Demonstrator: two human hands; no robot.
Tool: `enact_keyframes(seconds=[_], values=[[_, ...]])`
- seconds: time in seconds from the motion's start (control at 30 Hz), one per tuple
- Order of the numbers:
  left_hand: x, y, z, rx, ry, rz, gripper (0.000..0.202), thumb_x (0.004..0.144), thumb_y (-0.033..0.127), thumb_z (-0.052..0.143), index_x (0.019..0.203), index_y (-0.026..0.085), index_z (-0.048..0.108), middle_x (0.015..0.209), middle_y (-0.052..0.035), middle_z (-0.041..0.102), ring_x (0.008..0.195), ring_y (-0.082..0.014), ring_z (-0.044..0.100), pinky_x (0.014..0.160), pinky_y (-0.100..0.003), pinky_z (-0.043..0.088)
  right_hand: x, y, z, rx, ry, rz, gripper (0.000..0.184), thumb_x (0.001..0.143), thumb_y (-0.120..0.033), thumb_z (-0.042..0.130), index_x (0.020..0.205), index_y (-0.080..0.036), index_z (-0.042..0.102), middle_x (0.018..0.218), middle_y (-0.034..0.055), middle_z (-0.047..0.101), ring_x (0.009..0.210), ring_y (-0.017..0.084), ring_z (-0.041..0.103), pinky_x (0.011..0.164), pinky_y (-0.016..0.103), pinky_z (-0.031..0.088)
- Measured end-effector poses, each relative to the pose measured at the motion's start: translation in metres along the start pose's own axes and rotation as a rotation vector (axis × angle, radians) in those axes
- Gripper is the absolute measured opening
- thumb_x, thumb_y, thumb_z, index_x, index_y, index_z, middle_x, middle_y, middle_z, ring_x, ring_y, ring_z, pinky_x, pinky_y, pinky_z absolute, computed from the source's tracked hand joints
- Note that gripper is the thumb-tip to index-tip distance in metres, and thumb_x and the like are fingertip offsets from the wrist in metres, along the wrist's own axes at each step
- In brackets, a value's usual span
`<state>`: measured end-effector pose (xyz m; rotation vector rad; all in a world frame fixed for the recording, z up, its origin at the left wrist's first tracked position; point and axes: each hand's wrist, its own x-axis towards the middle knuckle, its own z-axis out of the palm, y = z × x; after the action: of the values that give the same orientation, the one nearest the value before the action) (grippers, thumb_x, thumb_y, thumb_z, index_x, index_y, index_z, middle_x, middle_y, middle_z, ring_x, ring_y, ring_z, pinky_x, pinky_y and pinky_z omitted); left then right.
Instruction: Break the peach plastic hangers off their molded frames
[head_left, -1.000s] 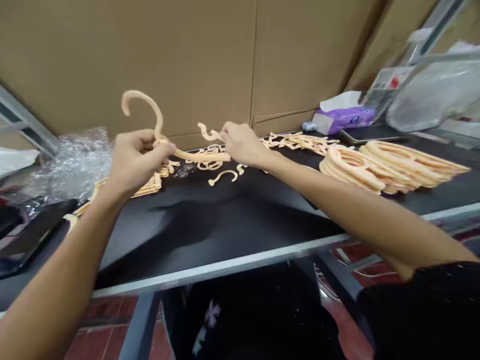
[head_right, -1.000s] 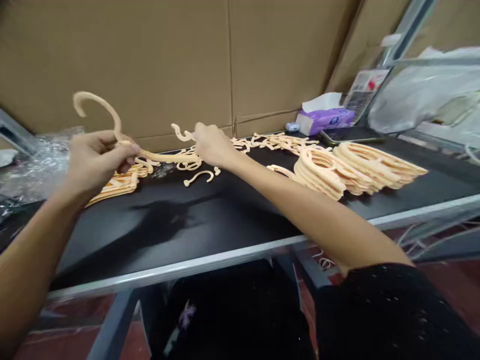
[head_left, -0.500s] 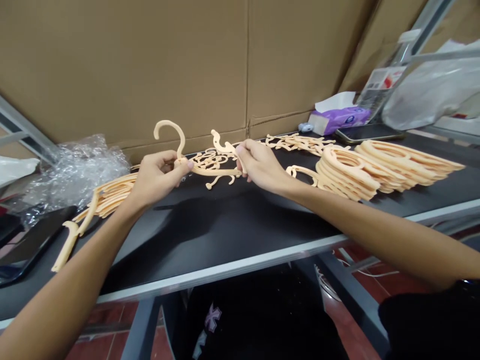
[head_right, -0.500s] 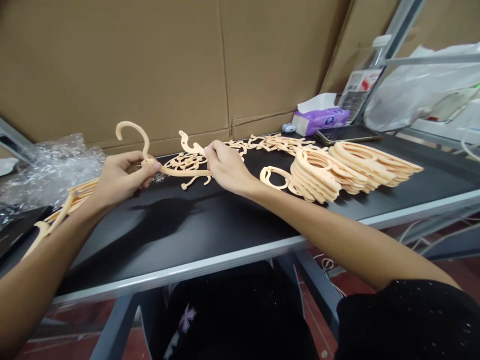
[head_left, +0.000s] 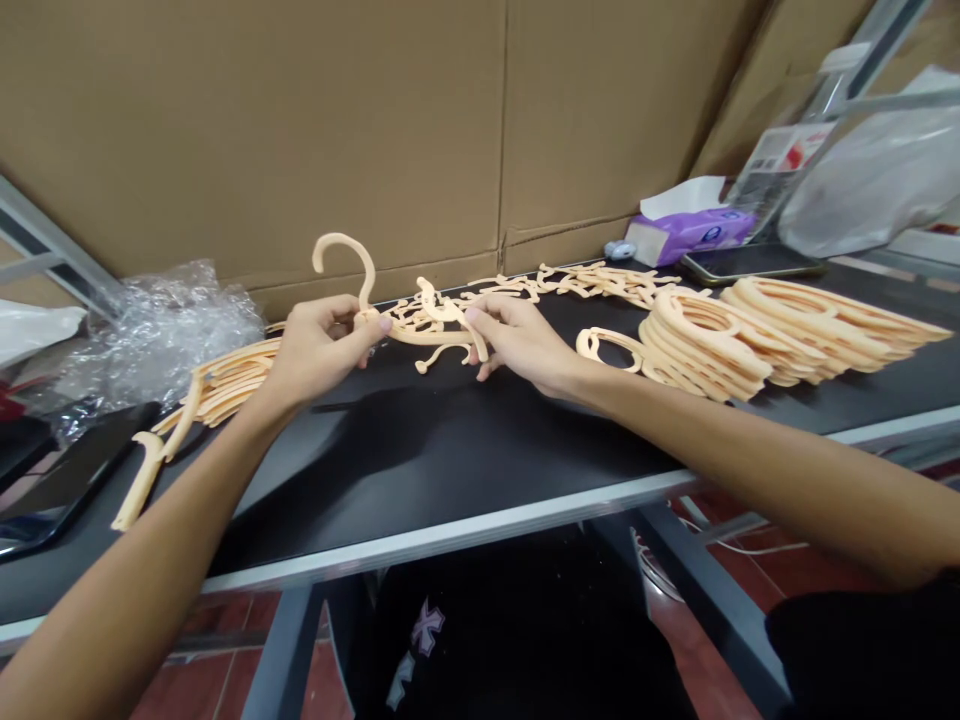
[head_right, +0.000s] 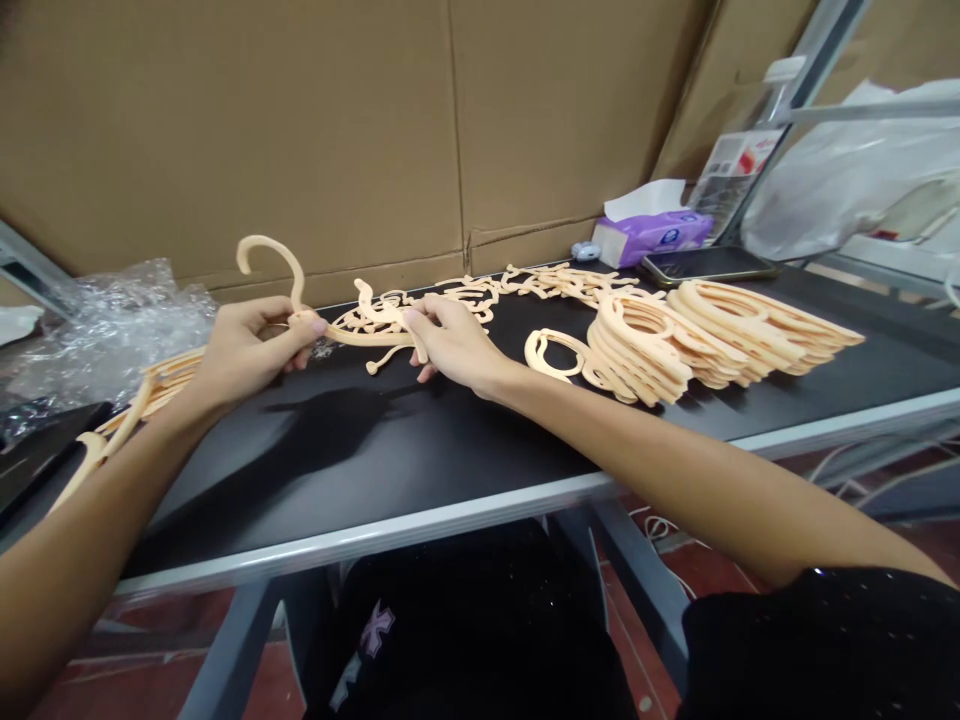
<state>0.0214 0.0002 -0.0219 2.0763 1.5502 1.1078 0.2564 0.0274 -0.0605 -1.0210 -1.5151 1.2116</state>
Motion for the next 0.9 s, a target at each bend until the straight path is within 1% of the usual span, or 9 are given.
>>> enact_keyframes(seconds=[0.07, 0.13, 0.23, 0.33, 0.43, 0.57, 0.63, 0.77, 0.9], values=[[-0.001, 0.000, 0.003, 0.008, 0.004, -0.001, 0.031, 0.083, 0.050, 0.070, 0.079, 0.020, 0.068, 0.056, 0.0007, 0.059, 0.050, -0.0136, 0.052, 0.049, -0.025, 0.038, 0.000, 0.001, 0.001, 0.059, -0.008, 0.014, 0.036, 0.110, -0.013, 0.050, 0.075, -0.020, 0.054, 0.063, -0.0022, 0.055, 0.056, 0.010, 0.058, 0.051, 0.022, 0.053], [-0.001, -0.001, 0.006, 0.005, 0.024, 0.005, 0.031, 0.083, 0.050, 0.070, 0.079, 0.020, 0.068, 0.059, 0.0001, 0.060, 0.053, -0.0148, 0.055, 0.051, -0.026, 0.041, 0.001, 0.002, 0.001, 0.112, 0.005, 0.012, 0.042, 0.110, -0.011, 0.049, 0.069, -0.019, 0.052, 0.059, -0.0031, 0.052, 0.051, 0.007, 0.052, 0.051, 0.020, 0.047], [-0.001, -0.004, 0.009, 0.000, 0.059, 0.012, 0.030, 0.084, 0.050, 0.071, 0.083, 0.020, 0.070, 0.062, 0.0000, 0.060, 0.055, -0.0154, 0.056, 0.053, -0.026, 0.044, 0.002, 0.003, 0.002, 0.188, 0.028, 0.032, 0.042, 0.109, -0.008, 0.047, 0.070, -0.018, 0.052, 0.059, -0.0041, 0.050, 0.049, 0.006, 0.049, 0.048, 0.020, 0.042], [0.000, -0.008, 0.010, 0.004, 0.083, 0.024, 0.029, 0.084, 0.048, 0.071, 0.085, 0.019, 0.070, 0.065, -0.0002, 0.061, 0.055, -0.0149, 0.055, 0.052, -0.026, 0.041, 0.003, -0.001, 0.002, 0.181, 0.083, 0.077, 0.037, 0.111, -0.010, 0.045, 0.076, -0.018, 0.054, 0.066, -0.0023, 0.056, 0.052, 0.007, 0.056, 0.048, 0.021, 0.046], [0.001, -0.009, 0.009, 0.004, 0.109, 0.018, 0.025, 0.083, 0.044, 0.071, 0.082, 0.019, 0.067, 0.063, 0.0003, 0.059, 0.053, -0.0137, 0.052, 0.050, -0.026, 0.038, 0.004, -0.005, -0.001, 0.145, 0.163, 0.130, 0.031, 0.113, -0.017, 0.044, 0.084, -0.019, 0.053, 0.076, -0.0004, 0.062, 0.054, 0.008, 0.062, 0.048, 0.022, 0.051], [0.001, -0.006, 0.004, 0.041, 0.141, 0.006, 0.022, 0.082, 0.040, 0.071, 0.078, 0.020, 0.066, 0.058, 0.0020, 0.054, 0.051, -0.0115, 0.043, 0.048, -0.026, 0.029, 0.008, -0.006, -0.007, 0.092, 0.202, 0.112, 0.026, 0.113, -0.015, 0.041, 0.089, -0.021, 0.052, 0.073, -0.0005, 0.064, 0.054, 0.009, 0.063, 0.051, 0.022, 0.055], [0.002, -0.005, 0.001, 0.047, 0.138, -0.008, 0.019, 0.081, 0.038, 0.072, 0.078, 0.020, 0.066, 0.058, 0.0019, 0.054, 0.052, -0.0118, 0.043, 0.048, -0.027, 0.029, 0.009, -0.005, -0.009, 0.071, 0.210, 0.088, 0.025, 0.113, -0.015, 0.042, 0.091, -0.021, 0.052, 0.070, -0.0010, 0.063, 0.052, 0.009, 0.062, 0.052, 0.022, 0.056], [0.004, -0.004, -0.005, 0.036, 0.134, -0.039, 0.015, 0.077, 0.035, 0.071, 0.076, 0.021, 0.065, 0.060, 0.0006, 0.056, 0.055, -0.0136, 0.048, 0.049, -0.028, 0.034, 0.010, -0.004, -0.010, 0.049, 0.199, 0.055, 0.027, 0.111, -0.011, 0.043, 0.088, -0.022, 0.052, 0.067, -0.0025, 0.060, 0.051, 0.008, 0.059, 0.052, 0.020, 0.055], [0.004, -0.002, -0.006, 0.012, 0.017, -0.070, 0.014, 0.073, 0.034, 0.068, 0.075, 0.021, 0.065, 0.057, 0.0011, 0.055, 0.051, -0.0131, 0.048, 0.049, -0.028, 0.035, 0.007, -0.007, -0.009, 0.041, 0.171, 0.066, 0.030, 0.109, -0.007, 0.043, 0.085, -0.021, 0.051, 0.069, -0.0017, 0.060, 0.054, 0.008, 0.059, 0.055, 0.020, 0.055]])
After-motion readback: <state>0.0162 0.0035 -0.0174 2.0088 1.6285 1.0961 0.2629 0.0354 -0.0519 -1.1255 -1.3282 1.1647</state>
